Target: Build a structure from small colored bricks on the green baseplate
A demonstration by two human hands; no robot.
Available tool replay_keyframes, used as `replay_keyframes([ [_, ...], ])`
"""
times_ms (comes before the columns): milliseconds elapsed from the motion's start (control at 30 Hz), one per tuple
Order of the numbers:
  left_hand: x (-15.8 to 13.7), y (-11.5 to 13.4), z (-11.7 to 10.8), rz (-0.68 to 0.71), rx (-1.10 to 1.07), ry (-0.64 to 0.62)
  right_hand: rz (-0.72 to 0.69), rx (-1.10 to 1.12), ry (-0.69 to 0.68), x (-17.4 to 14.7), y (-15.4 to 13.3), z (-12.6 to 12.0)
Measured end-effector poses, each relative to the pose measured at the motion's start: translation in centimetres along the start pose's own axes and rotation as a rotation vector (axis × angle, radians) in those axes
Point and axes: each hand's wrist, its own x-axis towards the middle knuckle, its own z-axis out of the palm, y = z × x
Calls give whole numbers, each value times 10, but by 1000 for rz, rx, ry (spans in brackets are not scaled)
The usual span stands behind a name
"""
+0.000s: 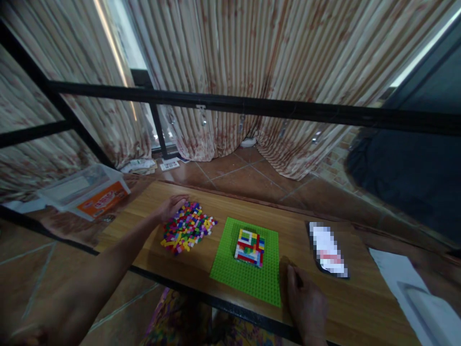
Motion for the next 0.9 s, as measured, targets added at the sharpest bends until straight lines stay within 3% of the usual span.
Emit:
replay_keyframes([
  [300, 3, 26, 10, 150, -6, -103, 36, -3, -11, 3, 4, 2],
  [667, -21, 50, 10, 271, -138, -117, 1, 5, -13, 2, 2, -1],
  [800, -26, 50, 7, 249, -173, -39, 20, -3, -14, 1, -1, -2],
  [900, -30, 35, 2, 142, -164, 127, 24, -9, 11, 1, -4, -3],
])
